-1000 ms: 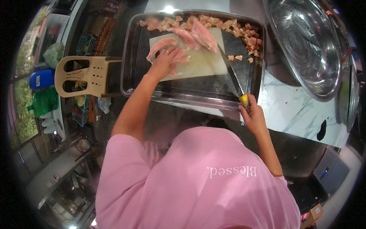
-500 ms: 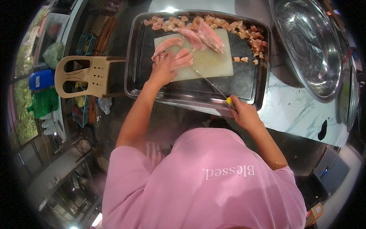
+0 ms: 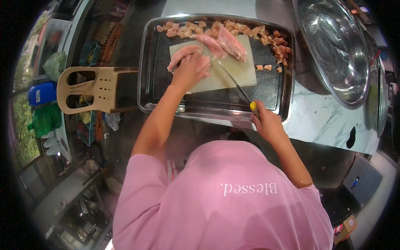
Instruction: The person cuts raw meat into small pieces using a knife on a white cutting board. The person holds the meat with one hand and slices it with the other, placing the cut pieces onto a metal tray.
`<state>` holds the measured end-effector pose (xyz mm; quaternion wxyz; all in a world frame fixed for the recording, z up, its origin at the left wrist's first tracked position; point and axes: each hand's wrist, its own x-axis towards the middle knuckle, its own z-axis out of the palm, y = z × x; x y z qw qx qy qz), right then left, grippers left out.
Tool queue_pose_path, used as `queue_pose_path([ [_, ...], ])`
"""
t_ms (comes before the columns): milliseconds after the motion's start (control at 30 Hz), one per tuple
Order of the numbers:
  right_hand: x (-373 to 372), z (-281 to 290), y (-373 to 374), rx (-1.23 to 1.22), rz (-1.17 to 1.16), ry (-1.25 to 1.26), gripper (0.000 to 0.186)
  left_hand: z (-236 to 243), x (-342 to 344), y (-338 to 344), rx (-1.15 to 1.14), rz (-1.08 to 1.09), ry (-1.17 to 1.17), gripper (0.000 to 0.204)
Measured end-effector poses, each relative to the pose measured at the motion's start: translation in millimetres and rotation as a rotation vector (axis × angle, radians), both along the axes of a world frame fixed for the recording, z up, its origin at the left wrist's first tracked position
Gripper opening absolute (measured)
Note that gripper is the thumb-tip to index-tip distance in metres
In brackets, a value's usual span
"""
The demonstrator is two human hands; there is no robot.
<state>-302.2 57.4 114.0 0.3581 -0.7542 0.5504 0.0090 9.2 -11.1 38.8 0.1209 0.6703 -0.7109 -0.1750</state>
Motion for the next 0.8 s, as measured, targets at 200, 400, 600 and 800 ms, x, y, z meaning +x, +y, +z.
queue_pose_path([
  [200, 39.2, -5.2, -4.1, -0.041, 0.070, -0.005, 0.039, -9.9, 0.2, 4.5, 0.058, 0.006, -0.035, 0.054],
  [400, 50.7, -5.4, -17.0, 0.016, 0.126, 0.061, 0.042, -15.2, 7.2, -2.1, 0.073, -0.081, -0.010, 0.034],
  [600, 55.6, -19.3, -17.3, 0.105, 0.138, 0.073, 0.041, -21.3, 4.8, 1.8, 0.028, -0.062, -0.026, 0.034],
  [800, 85.8, -49.4, -40.1, 0.070, 0.141, 0.013, 0.040, -16.1, -4.2, 1.7, -0.037, -0.036, 0.013, 0.034],
])
